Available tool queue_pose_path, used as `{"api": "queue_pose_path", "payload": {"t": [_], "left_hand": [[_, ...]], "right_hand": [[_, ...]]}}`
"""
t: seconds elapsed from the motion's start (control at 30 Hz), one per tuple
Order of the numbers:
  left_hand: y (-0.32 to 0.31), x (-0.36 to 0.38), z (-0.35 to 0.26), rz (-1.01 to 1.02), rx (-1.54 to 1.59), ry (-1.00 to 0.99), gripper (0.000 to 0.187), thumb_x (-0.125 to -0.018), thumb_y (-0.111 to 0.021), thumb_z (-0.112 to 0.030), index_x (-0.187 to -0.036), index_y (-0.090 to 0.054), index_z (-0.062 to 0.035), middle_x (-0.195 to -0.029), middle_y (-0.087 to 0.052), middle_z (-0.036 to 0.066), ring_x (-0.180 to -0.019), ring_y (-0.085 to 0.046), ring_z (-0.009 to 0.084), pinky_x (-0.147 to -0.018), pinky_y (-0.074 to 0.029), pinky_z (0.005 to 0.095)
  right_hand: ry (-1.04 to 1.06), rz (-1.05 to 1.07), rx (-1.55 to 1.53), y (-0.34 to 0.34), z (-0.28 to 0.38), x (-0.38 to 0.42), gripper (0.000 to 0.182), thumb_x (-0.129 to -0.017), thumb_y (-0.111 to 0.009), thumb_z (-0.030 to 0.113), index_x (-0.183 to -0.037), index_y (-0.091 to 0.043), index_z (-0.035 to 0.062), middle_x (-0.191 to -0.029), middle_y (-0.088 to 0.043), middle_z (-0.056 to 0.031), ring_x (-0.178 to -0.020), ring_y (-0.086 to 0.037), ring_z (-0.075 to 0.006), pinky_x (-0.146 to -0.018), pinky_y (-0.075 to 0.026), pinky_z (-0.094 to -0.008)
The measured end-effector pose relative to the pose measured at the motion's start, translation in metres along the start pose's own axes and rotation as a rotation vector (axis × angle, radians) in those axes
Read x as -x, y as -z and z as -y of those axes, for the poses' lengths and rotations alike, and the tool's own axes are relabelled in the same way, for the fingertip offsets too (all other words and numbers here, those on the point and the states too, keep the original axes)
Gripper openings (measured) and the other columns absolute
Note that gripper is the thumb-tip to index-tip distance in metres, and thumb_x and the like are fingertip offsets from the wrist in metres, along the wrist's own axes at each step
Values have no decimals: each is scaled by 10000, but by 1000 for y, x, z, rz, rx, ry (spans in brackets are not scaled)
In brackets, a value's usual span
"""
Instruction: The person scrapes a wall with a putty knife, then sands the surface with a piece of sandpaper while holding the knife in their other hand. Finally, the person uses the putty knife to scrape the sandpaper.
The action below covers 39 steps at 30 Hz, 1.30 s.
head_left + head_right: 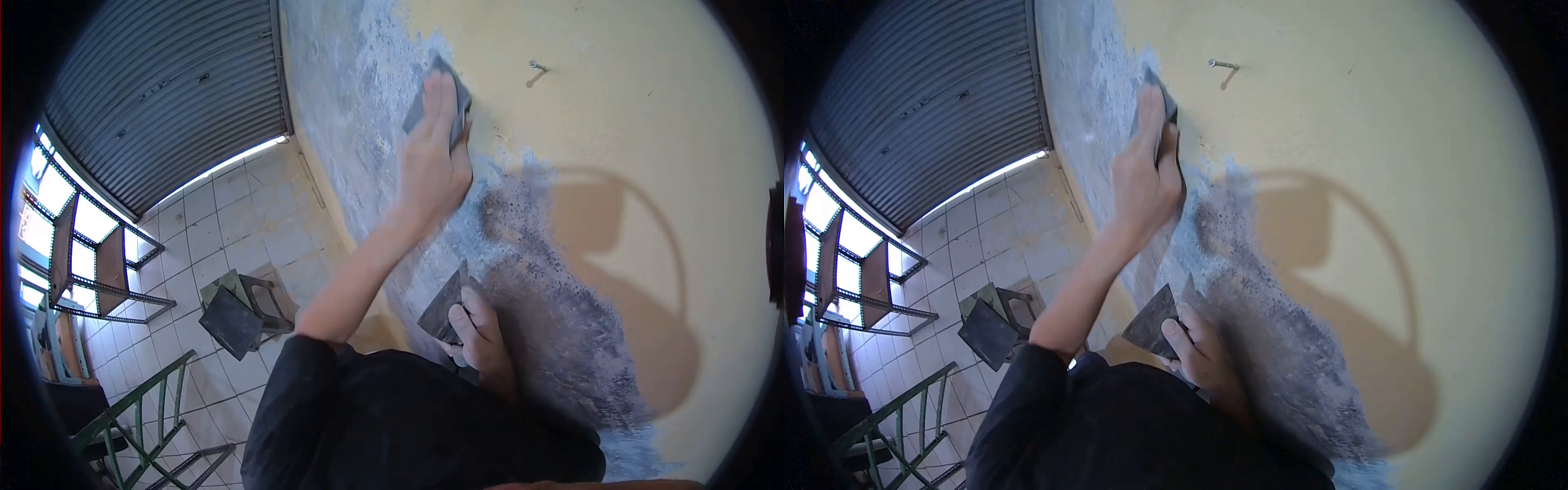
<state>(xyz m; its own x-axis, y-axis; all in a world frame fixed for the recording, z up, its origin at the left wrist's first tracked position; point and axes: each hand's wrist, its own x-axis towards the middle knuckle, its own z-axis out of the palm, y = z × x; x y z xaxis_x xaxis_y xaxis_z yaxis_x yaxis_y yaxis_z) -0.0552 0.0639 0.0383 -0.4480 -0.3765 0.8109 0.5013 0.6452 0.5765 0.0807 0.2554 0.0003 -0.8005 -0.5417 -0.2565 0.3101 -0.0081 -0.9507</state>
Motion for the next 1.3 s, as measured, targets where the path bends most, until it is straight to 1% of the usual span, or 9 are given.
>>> {"api": "queue_pose_path", "payload": {"t": [0.2,0.33,0.57,0.63,0.73,0.87,0.97,1.03,1.3], "left_hand": [[-3,89,-22,42,-9,-69,719,-804,-542,113,-1509,-410,59,-1479,-429,363,-1297,-568,407,-945,-543,370],[-1,1,6,-35,-35,-153,718,-812,-577,71,-1511,-416,50,-1470,-438,360,-1234,-612,419,-898,-558,352],[-8,69,-12,-42,3,-140,637,-887,-608,19,-1499,-433,25,-1469,-441,339,-1217,-619,426,-919,-553,362],[1,72,-20,154,122,3,691,-852,-596,22,-1501,-370,92,-1499,-398,368,-1415,-403,466,-1132,-422,467],[-1,4,6,-47,-39,-175,614,-897,-595,28,-1489,-435,48,-1464,-448,346,-1274,-568,435,-983,-533,406],[-7,-2,7,-98,-52,-181,619,-899,-601,18,-1496,-436,30,-1502,-421,320,-1306,-545,421,-1013,-521,414],[-3,65,-13,2,-17,-146,613,-911,-607,-5,-1496,-428,34,-1525,-389,317,-1316,-529,427,-996,-530,415],[3,74,-25,166,39,-78,694,-844,-574,65,-1508,-373,75,-1538,-355,349,-1383,-451,476,-1117,-450,448],[0,17,-10,-10,10,-177,684,-841,-563,83,-1503,-390,64,-1520,-379,345,-1369,-459,465,-1056,-501,438]], "right_hand": [[66,159,-3,9,-1,-9,144,-1079,-470,158,-1111,-523,28,-812,-547,3,-603,-463,-39,-530,-395,-213],[-8,76,46,10,-7,-3,143,-1072,-484,174,-1051,-520,37,-828,-545,-3,-661,-511,-43,-537,-441,-228],[-36,81,149,12,2,-5,185,-1057,-527,213,-1059,-526,28,-886,-555,0,-735,-543,-38,-573,-493,-220],[-12,150,91,15,-4,-6,205,-1055,-534,221,-1090,-529,19,-919,-563,-8,-755,-554,-46,-605,-507,-217],[-77,50,79,4,4,2,207,-1054,-536,206,-1124,-535,11,-914,-549,-3,-773,-539,-38,-625,-500,-216],[-92,36,124,8,2,4,203,-1053,-535,173,-1165,-537,4,-894,-527,9,-774,-510,-26,-623,-470,-210],[-2,174,128,11,0,-1,193,-1054,-531,162,-1164,-533,3,-878,-530,11,-746,-491,-26,-598,-444,-215],[55,157,66,4,3,-4,153,-1058,-520,152,-1117,-526,11,-853,-526,15,-716,-476,-24,-588,-427,-212],[18,175,94,7,-7,5,137,-1063,-516,141,-1086,-519,6,-823,-517,24,-713,-470,-16,-587,-408,-204]]}}
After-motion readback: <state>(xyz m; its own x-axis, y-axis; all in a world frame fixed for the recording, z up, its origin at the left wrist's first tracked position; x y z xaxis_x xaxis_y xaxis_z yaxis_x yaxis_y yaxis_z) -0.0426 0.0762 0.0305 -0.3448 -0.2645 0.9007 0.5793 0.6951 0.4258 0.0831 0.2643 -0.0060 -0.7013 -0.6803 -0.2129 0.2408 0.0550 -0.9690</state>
